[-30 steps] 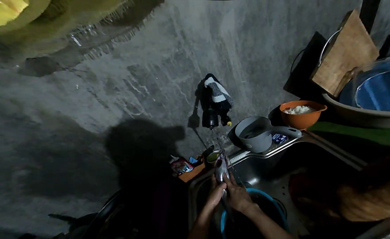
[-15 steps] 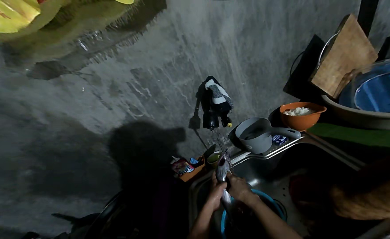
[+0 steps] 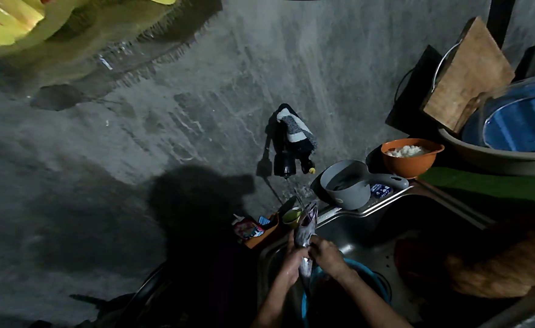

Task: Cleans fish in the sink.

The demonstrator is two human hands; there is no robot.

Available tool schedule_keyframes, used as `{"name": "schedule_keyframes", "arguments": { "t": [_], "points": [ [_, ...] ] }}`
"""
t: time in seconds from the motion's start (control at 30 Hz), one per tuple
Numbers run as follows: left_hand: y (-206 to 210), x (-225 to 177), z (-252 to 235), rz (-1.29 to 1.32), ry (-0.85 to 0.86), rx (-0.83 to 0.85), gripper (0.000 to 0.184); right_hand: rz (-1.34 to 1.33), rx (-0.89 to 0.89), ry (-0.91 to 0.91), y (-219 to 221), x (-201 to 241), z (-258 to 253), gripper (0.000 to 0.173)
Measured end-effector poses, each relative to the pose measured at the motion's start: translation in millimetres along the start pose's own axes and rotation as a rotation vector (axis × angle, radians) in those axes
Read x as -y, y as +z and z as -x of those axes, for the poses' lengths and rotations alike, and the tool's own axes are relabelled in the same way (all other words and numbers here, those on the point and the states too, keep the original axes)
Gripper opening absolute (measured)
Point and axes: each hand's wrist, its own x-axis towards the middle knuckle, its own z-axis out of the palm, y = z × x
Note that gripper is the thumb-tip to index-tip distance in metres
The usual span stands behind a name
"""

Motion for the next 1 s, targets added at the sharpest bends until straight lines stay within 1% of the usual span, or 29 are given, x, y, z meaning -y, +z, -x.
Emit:
{"name": "schedule_keyframes", "arguments": {
  "t": [0.13,0.2,0.27,0.37,0.47,0.57,0.63,0.67,0.77,0.83,0.87,0.97,1.0],
  "points": [
    [0,-1,-4,-0.018,-0.003,-0.005,0.093,0.077,0.033,0.055,-2,8,4,0.032],
    [1,-2,-6,-0.017,-0.001,-0.017,0.092,0.117,0.001,0.065,-1,13,10,0.032],
    [3,-2,-7,-0.008,0.003,-0.023,0.090,0.125,-0.067,0.051,3,14,18,0.032],
    [5,-3,-9,-0.018,0.017,-0.020,0.092,0.030,-0.195,0.031,10,8,25,0.030],
    [8,-1,-14,0.000,0.027,-0.021,0.090,-0.129,-0.321,0.022,12,-3,28,0.027],
    [11,-2,-15,0.022,-0.006,-0.012,0.093,-0.304,-0.397,0.075,12,-17,27,0.023],
    [13,-4,-15,0.026,-0.018,-0.014,0.093,-0.352,-0.419,0.098,10,-22,28,0.022],
    [14,-4,-16,0.030,-0.016,-0.018,0.094,-0.336,-0.441,0.076,11,-23,30,0.022],
    [17,-6,-15,0.022,-0.001,-0.018,0.095,-0.173,-0.552,-0.097,18,-22,30,0.024],
    [21,-7,-14,0.020,0.014,-0.019,0.092,-0.021,-0.520,-0.124,18,-20,25,0.030],
    [23,-6,-14,0.019,0.019,-0.025,0.090,0.065,-0.468,-0.101,17,-20,20,0.035],
    [26,-6,-16,0.003,0.011,-0.015,0.089,0.284,-0.115,0.082,3,-9,11,0.058],
    [27,-6,-16,0.001,0.008,-0.009,0.089,0.323,-0.047,0.113,-1,-7,5,0.065]
  ]
}}
